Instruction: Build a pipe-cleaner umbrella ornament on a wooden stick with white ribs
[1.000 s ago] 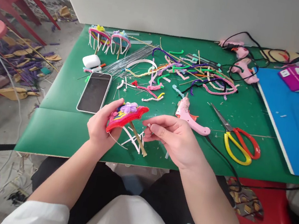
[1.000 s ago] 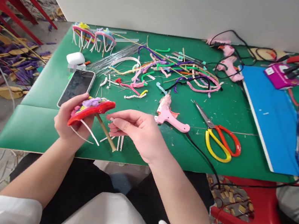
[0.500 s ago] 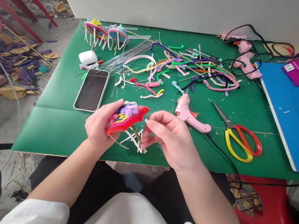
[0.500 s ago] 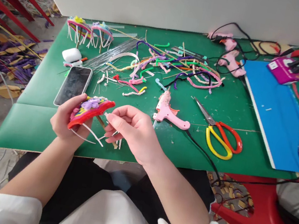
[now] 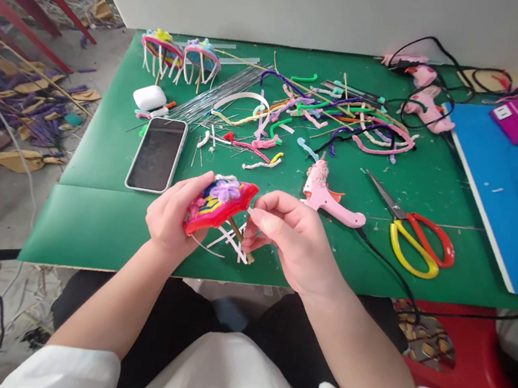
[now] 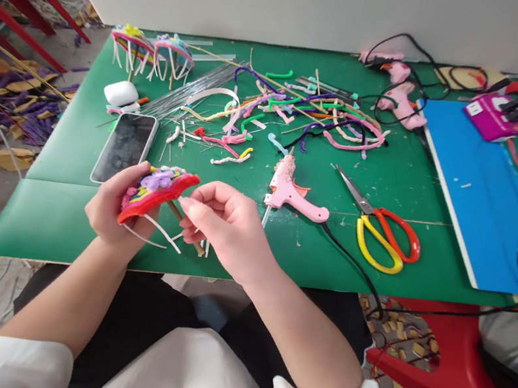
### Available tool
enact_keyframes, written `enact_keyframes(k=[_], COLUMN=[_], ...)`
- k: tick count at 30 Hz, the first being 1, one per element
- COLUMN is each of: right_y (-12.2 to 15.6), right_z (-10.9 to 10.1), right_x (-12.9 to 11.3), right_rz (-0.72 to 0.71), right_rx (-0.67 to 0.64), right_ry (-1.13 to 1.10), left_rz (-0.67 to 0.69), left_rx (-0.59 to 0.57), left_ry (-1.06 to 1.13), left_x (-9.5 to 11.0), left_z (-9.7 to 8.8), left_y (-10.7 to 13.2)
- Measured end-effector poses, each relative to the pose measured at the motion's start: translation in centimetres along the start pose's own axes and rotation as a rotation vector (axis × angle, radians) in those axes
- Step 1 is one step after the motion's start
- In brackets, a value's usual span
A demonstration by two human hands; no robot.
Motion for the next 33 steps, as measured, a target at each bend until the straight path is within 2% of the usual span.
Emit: enact_keyframes(k=[3,8,17,28,33], right_y=[0.0,0.0,-0.1,-0.1,-0.1], right_z=[0.0,-0.1,-0.1,-0.2,-0.1], right_x=[0.1,0.1,0.2,0.0,0.0], right_rz=[-0.002,-0.025,-0.027,-0.031,-0.048], right_rx=[-0.002,-0.008,0.007,0.015,0.005], right_ry=[0.014,0.042,0.065,0.052,0.019], left_rz=[-0.020,0.046,0.051,0.050,0.028], left_rx=[-0.001,-0.011,-0.050,-0.031,-0.038], left_ry=[0.002,-0.040,-0.125,-0.088,0.029], left_x=[0.0,0.5,0.8,0.6,-0.8], left_z=[0.0,-0.1,-0.1,-0.1,0.0], left_y=[-0.1,-0.2,-0.4,-0.3,0.5])
Point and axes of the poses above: each hand's wrist, its own y-axis away from the middle knuckle, its own z-axis out of the palm, x = y × z, the point moved 8 cm from there along -y, towards the middle knuckle, and after that the axes turned 10 degrees about y, right-handed, at the moved point
